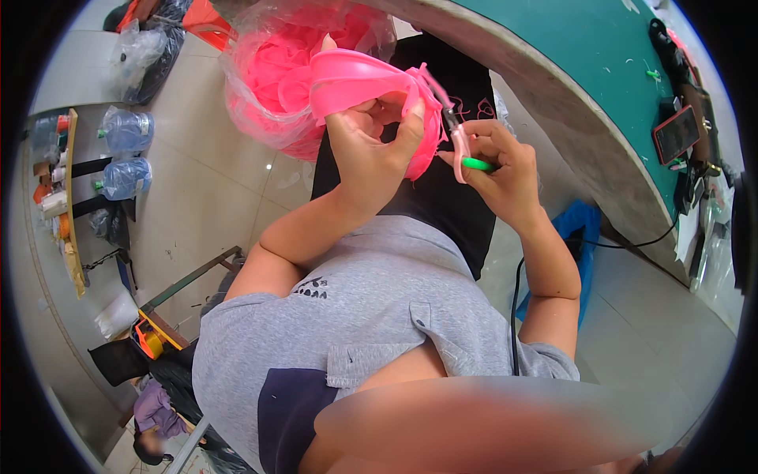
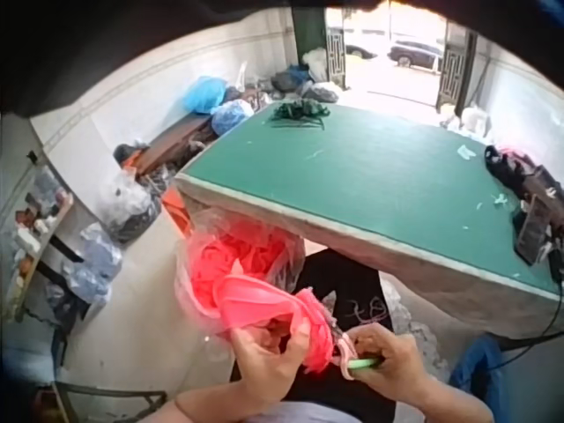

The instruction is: Constructing decorative fabric flowers by wrapping pink ribbon around a tool and trimming with scissors.

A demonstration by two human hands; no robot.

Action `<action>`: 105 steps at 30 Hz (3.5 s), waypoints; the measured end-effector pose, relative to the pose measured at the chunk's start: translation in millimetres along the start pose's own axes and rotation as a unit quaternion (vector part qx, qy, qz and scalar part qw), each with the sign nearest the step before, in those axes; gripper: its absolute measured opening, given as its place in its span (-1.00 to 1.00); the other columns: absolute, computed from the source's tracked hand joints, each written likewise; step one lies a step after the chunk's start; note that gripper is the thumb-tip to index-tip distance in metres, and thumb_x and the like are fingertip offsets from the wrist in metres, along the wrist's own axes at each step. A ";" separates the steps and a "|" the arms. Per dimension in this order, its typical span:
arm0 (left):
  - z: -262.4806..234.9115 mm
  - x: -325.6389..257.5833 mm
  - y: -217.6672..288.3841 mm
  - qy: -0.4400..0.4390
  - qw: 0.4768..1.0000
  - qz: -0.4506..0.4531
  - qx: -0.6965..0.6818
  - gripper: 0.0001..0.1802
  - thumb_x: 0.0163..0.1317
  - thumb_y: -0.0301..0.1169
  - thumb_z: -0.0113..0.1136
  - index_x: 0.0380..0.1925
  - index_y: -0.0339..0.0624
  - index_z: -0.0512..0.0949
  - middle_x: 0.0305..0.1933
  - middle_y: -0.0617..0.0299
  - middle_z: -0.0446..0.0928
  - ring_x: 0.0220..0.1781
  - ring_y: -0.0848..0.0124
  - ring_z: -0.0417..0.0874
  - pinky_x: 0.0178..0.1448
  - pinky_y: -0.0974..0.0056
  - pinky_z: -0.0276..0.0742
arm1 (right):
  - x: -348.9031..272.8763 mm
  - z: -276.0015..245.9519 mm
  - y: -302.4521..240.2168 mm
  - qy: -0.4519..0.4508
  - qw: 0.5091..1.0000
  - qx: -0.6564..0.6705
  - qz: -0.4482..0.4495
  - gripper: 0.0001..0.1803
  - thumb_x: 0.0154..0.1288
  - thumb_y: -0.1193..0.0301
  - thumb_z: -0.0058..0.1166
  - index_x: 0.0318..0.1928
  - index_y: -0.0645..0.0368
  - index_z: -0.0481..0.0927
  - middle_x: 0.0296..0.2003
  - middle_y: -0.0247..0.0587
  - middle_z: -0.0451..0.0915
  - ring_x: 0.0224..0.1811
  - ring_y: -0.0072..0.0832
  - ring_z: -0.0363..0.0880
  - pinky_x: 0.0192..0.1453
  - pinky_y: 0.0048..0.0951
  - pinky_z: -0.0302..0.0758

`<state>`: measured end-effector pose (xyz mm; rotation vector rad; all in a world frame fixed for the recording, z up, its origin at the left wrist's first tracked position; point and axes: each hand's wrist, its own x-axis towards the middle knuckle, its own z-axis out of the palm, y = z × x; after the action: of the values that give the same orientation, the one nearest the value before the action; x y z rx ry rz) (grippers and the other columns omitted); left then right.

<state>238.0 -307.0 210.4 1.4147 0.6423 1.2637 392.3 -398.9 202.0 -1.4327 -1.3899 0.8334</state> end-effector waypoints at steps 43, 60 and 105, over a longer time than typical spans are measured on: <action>-52.6 22.2 -31.6 -0.005 0.898 -0.306 -0.317 -0.41 0.07 -0.73 0.14 0.13 -0.20 0.24 0.02 0.10 0.48 0.07 0.32 0.53 0.20 0.24 0.46 | 26.7 -24.5 49.7 -0.065 0.920 -0.375 0.089 -0.78 0.20 0.40 0.12 -0.16 0.20 0.48 -0.19 -0.02 0.51 -0.13 -0.04 0.50 -0.16 -0.17 0.43; -112.2 44.0 -28.6 -0.123 0.559 -0.361 -0.737 -0.47 0.30 -0.10 0.06 0.13 -0.22 0.36 0.17 0.06 0.42 0.19 0.19 0.46 0.12 0.04 0.53 | 35.3 -64.7 186.4 0.155 0.944 -0.291 0.030 -0.69 0.17 0.24 0.18 -0.24 0.24 0.54 -0.43 0.01 0.56 -0.34 0.01 0.55 -0.26 -0.12 0.44; -38.7 -8.1 -56.2 -0.336 0.907 -0.246 -0.058 -0.68 0.11 -0.34 0.35 -0.18 -0.20 0.50 -0.11 0.32 0.47 -0.03 0.57 0.43 0.05 0.36 0.36 | 15.4 -25.8 30.8 0.238 0.872 0.418 0.091 -0.50 0.46 0.14 -0.25 -0.56 0.20 0.43 -0.74 -0.40 0.17 -0.72 -0.64 0.08 -0.64 -0.53 0.02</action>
<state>214.1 -285.2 149.8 1.3591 0.3936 0.3619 428.8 -385.4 183.7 -0.9728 -0.4082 0.9526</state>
